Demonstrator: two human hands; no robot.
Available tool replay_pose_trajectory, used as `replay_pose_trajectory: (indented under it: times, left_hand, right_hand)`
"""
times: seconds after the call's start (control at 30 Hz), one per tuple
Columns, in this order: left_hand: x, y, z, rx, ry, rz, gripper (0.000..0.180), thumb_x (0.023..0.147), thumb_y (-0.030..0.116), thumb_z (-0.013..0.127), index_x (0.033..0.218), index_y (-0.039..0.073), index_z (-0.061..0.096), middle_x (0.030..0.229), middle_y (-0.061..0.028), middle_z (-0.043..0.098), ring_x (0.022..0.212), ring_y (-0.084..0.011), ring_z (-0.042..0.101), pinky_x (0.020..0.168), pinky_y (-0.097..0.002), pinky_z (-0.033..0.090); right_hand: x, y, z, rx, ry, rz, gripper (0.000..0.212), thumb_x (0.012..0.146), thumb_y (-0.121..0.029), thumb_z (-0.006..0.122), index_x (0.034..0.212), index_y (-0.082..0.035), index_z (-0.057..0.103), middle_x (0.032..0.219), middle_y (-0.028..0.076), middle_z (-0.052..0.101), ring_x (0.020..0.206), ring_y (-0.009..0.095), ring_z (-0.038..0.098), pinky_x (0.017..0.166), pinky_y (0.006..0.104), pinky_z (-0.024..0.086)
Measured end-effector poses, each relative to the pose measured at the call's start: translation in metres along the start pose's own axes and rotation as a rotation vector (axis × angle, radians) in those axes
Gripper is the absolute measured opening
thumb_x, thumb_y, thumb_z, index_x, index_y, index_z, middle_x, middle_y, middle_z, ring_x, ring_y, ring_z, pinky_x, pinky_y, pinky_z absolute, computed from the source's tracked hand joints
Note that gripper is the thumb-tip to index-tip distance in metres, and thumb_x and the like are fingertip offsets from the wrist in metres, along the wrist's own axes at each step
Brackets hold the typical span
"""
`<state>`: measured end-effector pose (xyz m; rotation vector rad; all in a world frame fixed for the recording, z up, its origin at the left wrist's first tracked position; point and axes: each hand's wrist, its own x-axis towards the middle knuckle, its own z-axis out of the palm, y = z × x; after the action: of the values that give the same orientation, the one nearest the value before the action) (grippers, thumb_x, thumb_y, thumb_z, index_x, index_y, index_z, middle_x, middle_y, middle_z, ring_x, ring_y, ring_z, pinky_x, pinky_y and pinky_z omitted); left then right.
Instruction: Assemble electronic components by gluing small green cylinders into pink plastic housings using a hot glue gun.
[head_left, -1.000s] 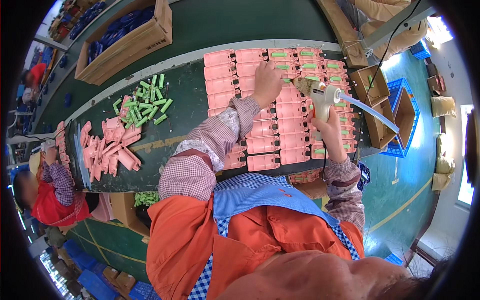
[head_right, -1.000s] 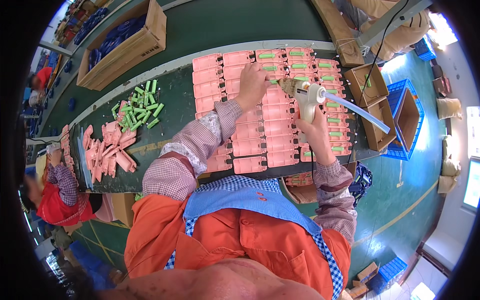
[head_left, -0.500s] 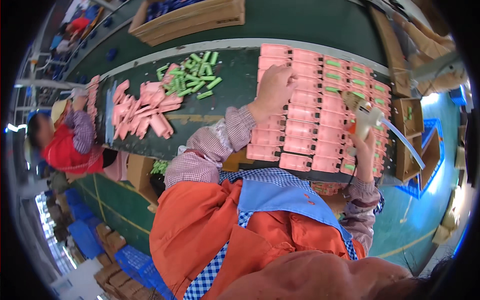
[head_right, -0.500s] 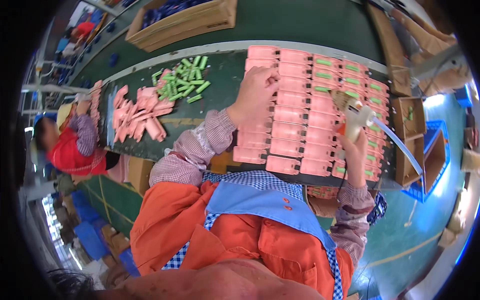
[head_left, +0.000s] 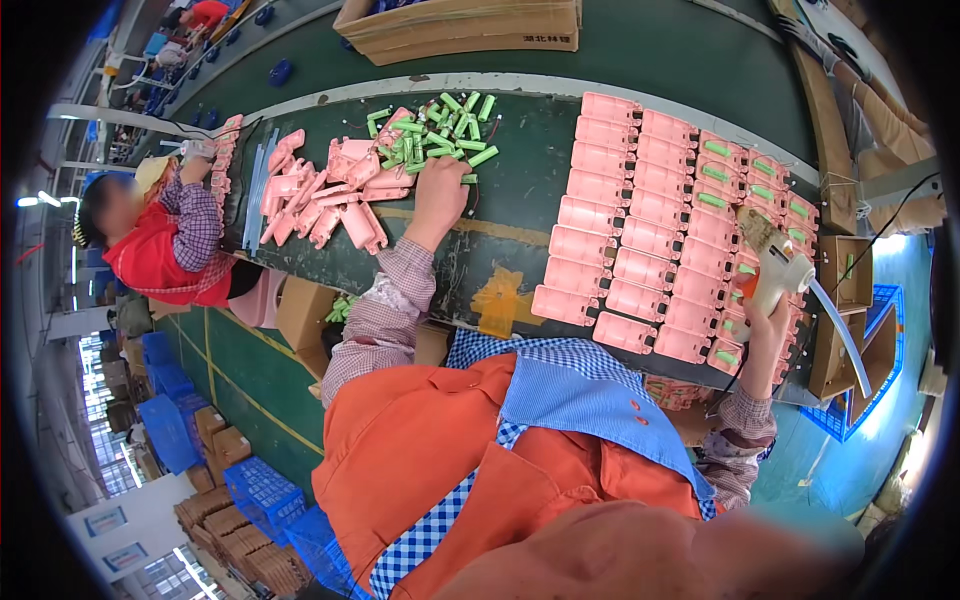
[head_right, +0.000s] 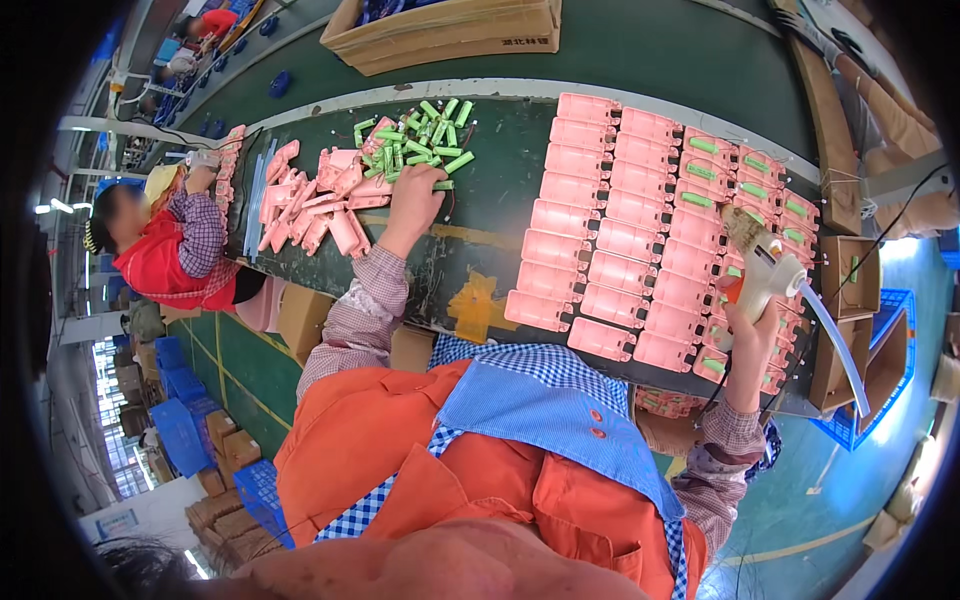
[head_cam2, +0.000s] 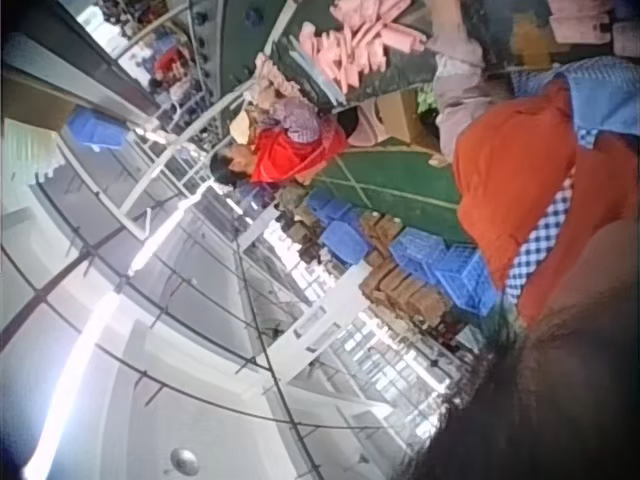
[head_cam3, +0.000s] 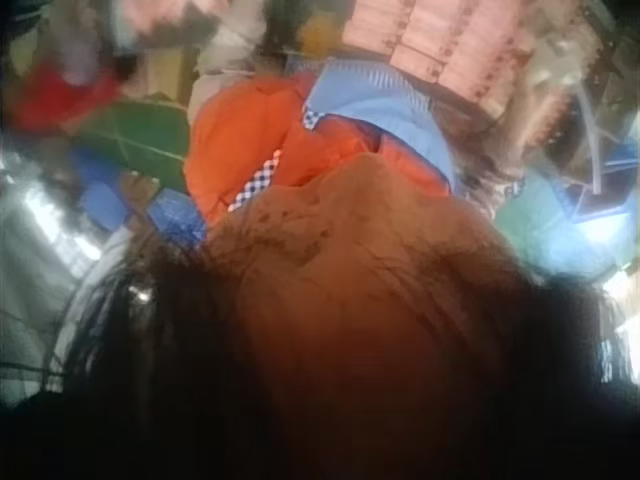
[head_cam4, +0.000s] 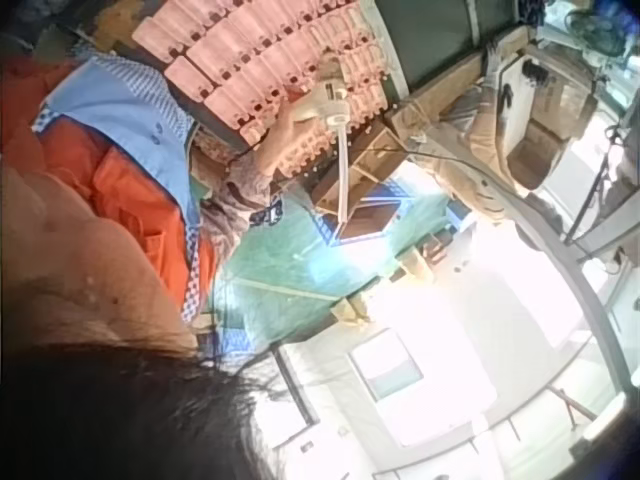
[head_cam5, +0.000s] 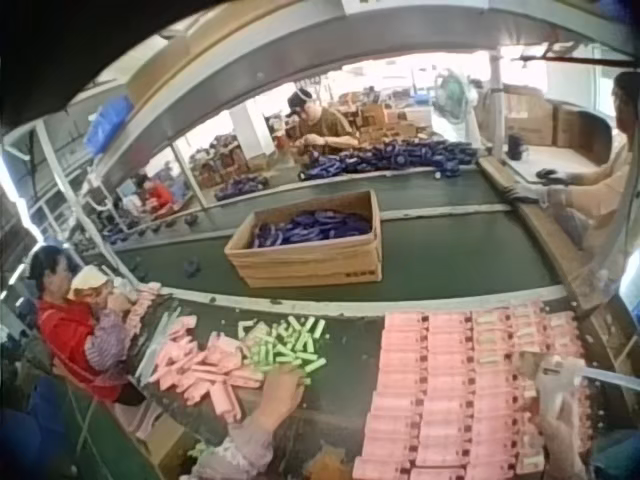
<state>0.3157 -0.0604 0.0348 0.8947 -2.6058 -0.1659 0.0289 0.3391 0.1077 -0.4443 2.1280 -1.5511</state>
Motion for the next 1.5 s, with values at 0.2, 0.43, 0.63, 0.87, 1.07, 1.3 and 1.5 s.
replay_pose_trajectory:
  times: [0.2,0.43,0.63,0.87,1.07,1.3,1.5]
  left_hand:
    - [-0.001,0.009,0.006,0.074,0.097,0.055,0.025,0.067,0.001,0.066,0.091,0.006,0.065,0.083,-0.0111,0.062,0.085,-0.032,0.055,0.072,-0.0418,0.045]
    - [0.008,0.046,-0.02,-1.017,-0.127,-0.528,0.016,0.081,0.003,0.063,0.078,0.007,0.048,0.073,-0.002,0.056,0.06,-0.0083,0.052,0.049,-0.021,0.04]
    - [0.022,0.093,-0.016,-1.513,-0.402,-0.692,0.018,0.086,0.007,0.061,0.075,0.009,0.047,0.079,-0.0083,0.062,0.055,-0.011,0.052,0.046,-0.021,0.037]
    - [0.04,0.154,-0.001,-1.635,-0.757,-0.52,0.018,0.088,0.009,0.062,0.077,0.009,0.048,0.082,-0.0098,0.064,0.051,-0.0075,0.048,0.044,-0.0185,0.034]
    - [0.052,0.208,0.013,-1.586,-0.815,-0.423,0.012,0.09,0.012,0.062,0.084,0.007,0.052,0.087,-0.0093,0.065,0.066,-0.0097,0.061,0.054,-0.0191,0.047]
    - [0.068,0.253,0.062,-1.39,-0.735,-0.206,0.013,0.089,0.009,0.062,0.095,-0.002,0.056,0.086,-0.0088,0.065,0.077,-0.0145,0.067,0.063,-0.0257,0.055]
    - [0.066,0.291,0.101,-0.744,-0.12,0.289,0.025,0.065,0.015,0.078,0.078,0.005,0.06,0.09,-0.0109,0.05,0.091,-0.0296,0.049,0.079,-0.0412,0.042]
  right_hand:
    - [-0.006,0.001,-0.004,0.007,0.0,-0.016,0.034,0.079,-0.009,0.06,0.112,0.0,0.054,0.089,0.002,0.057,0.077,0.01,0.051,0.066,0.0242,0.04]
    - [-0.013,0.001,0.0,0.053,-0.002,0.027,0.035,0.074,-0.007,0.063,0.108,-0.001,0.056,0.084,0.0,0.058,0.068,0.009,0.054,0.057,0.0237,0.042]
    - [-0.02,-0.001,0.004,0.118,-0.126,0.039,0.033,0.071,0.0,0.056,0.104,0.001,0.055,0.089,0.003,0.062,0.071,0.009,0.053,0.061,0.0241,0.045]
    - [-0.016,0.004,0.006,0.033,-0.163,0.03,0.028,0.071,-0.001,0.057,0.098,0.002,0.054,0.084,0.004,0.062,0.072,0.01,0.055,0.065,0.0252,0.045]
    - [-0.02,0.004,0.001,-0.019,-0.09,0.05,0.028,0.07,-0.002,0.058,0.098,0.002,0.054,0.083,0.005,0.061,0.072,0.011,0.055,0.066,0.0262,0.046]
    - [-0.017,0.022,-0.005,0.099,-0.061,0.055,0.025,0.071,-0.003,0.059,0.095,0.001,0.056,0.082,0.004,0.061,0.07,0.01,0.054,0.065,0.0258,0.045]
    - [-0.028,0.016,-0.009,0.047,-0.062,-0.031,0.031,0.073,0.001,0.053,0.104,0.002,0.051,0.088,0.007,0.061,0.07,0.011,0.055,0.055,0.0239,0.046]
